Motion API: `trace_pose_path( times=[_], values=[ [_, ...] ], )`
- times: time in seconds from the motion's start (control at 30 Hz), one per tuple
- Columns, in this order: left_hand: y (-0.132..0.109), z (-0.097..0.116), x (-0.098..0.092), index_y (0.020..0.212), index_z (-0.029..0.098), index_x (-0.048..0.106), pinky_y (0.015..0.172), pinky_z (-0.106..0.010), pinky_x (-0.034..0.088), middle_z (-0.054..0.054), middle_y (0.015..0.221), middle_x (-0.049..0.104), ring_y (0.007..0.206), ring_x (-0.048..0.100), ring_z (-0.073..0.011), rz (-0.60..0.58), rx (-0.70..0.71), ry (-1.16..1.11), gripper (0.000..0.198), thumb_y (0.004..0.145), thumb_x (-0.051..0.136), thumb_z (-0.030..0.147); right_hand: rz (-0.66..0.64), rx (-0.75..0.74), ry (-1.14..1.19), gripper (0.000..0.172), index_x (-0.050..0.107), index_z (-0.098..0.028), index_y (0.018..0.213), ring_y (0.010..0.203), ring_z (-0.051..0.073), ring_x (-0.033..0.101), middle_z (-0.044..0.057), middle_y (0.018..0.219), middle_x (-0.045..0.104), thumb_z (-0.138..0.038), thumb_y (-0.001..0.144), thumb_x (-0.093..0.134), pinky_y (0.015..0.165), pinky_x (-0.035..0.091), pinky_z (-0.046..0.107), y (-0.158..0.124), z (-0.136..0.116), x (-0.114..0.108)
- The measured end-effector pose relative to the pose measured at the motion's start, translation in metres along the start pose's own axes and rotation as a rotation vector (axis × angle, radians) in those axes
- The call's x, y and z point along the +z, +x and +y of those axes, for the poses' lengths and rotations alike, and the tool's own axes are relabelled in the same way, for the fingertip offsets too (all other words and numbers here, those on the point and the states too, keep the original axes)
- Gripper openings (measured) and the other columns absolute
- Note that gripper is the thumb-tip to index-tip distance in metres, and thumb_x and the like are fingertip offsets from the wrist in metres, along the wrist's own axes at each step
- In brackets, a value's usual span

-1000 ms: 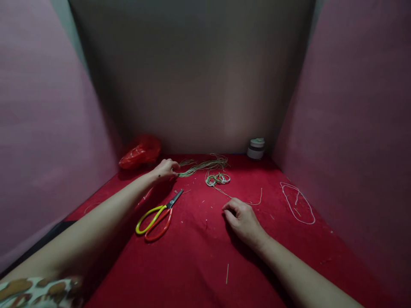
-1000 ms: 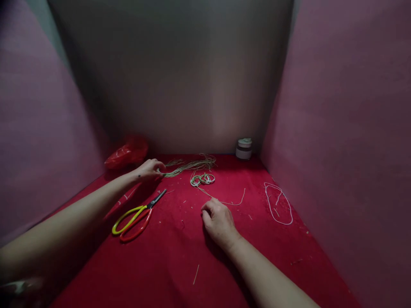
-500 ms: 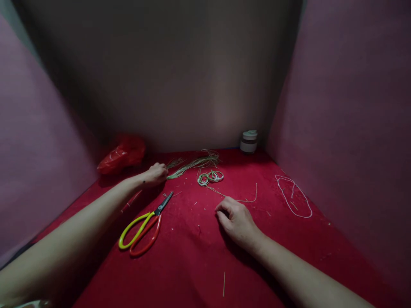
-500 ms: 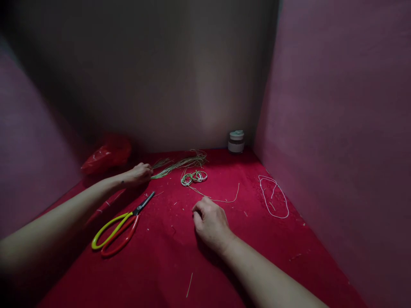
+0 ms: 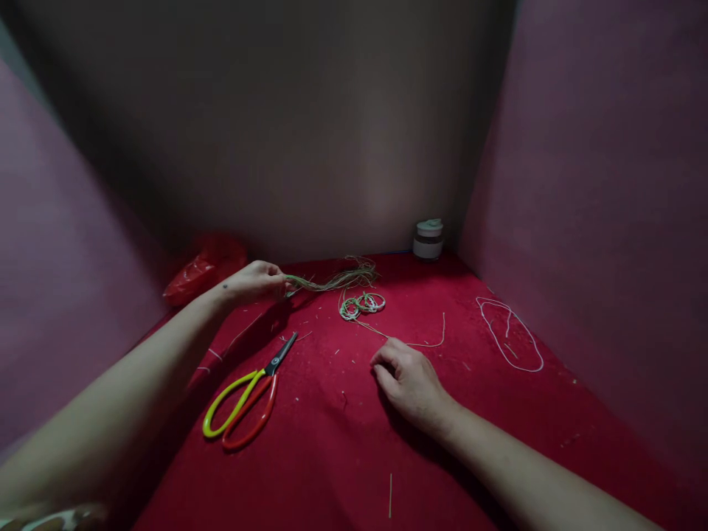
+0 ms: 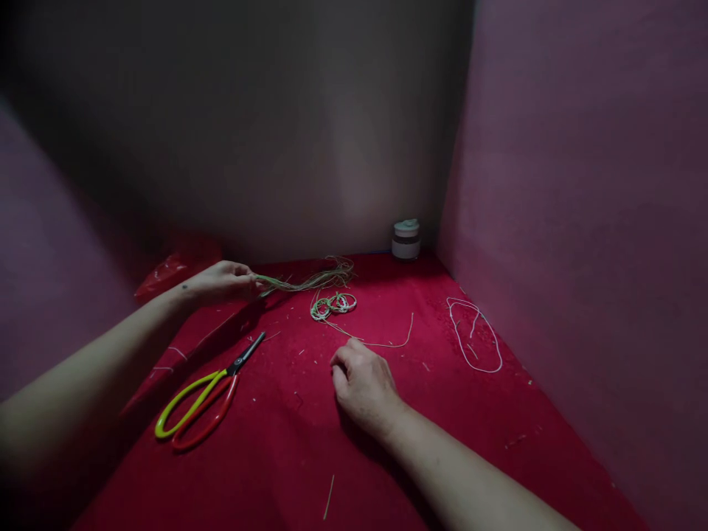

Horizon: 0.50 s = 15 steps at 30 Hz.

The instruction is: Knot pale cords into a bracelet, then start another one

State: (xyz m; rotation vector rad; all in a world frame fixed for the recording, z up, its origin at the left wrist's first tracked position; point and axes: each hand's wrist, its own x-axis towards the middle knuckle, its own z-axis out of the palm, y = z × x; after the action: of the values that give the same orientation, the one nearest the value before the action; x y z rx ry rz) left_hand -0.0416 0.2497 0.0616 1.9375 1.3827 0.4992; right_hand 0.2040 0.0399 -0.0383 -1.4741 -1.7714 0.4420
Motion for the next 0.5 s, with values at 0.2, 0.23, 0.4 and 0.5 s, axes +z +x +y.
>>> trace_pose_path(
  times=[0.2, 0.23, 0.4, 0.5],
  values=[
    [0.013, 0.001, 0.010, 0.063, 0.015, 0.045, 0.061, -0.030, 0.051, -0.006, 0.062, 0.058, 0.054, 0.056, -0.0122, 0.004, -0.060, -0.383, 0.013, 0.066, 0.058, 0.018, -0.007, 0.005, 0.005, 0.016, 0.064, -0.016, 0.076, 0.074, 0.013, 0.056, 0.004, 0.078, 0.061, -0.007, 0.076, 0.050, 0.069, 0.040, 0.023, 0.002, 0.000, -0.001],
    [0.013, 0.002, 0.010, 0.061, 0.015, 0.044, 0.059, -0.029, 0.051, -0.004, 0.058, 0.055, 0.050, 0.053, -0.0107, -0.009, -0.071, -0.407, 0.015, 0.066, 0.058, 0.016, -0.009, 0.010, 0.001, 0.016, 0.065, -0.016, 0.076, 0.074, 0.013, 0.056, 0.004, 0.079, 0.061, -0.008, 0.076, 0.050, 0.069, 0.040, 0.023, 0.002, 0.000, -0.001],
    [0.009, 0.013, 0.012, 0.056, 0.015, 0.048, 0.040, -0.022, 0.037, 0.002, 0.045, 0.041, 0.038, 0.039, -0.0071, -0.111, -0.129, -0.365, 0.016, 0.066, 0.061, 0.016, -0.019, 0.028, -0.027, 0.016, 0.066, -0.016, 0.078, 0.075, 0.014, 0.056, 0.004, 0.080, 0.062, -0.009, 0.077, 0.052, 0.069, 0.040, 0.023, 0.003, -0.002, -0.001],
    [0.008, 0.026, 0.013, 0.059, 0.012, 0.056, 0.036, -0.020, 0.028, 0.002, 0.043, 0.043, 0.035, 0.038, -0.0069, -0.128, -0.134, -0.257, 0.011, 0.061, 0.066, 0.014, -0.022, 0.030, -0.041, 0.016, 0.066, -0.016, 0.078, 0.075, 0.014, 0.056, 0.004, 0.081, 0.062, -0.010, 0.077, 0.051, 0.069, 0.039, 0.023, 0.003, -0.004, -0.002]
  ],
)
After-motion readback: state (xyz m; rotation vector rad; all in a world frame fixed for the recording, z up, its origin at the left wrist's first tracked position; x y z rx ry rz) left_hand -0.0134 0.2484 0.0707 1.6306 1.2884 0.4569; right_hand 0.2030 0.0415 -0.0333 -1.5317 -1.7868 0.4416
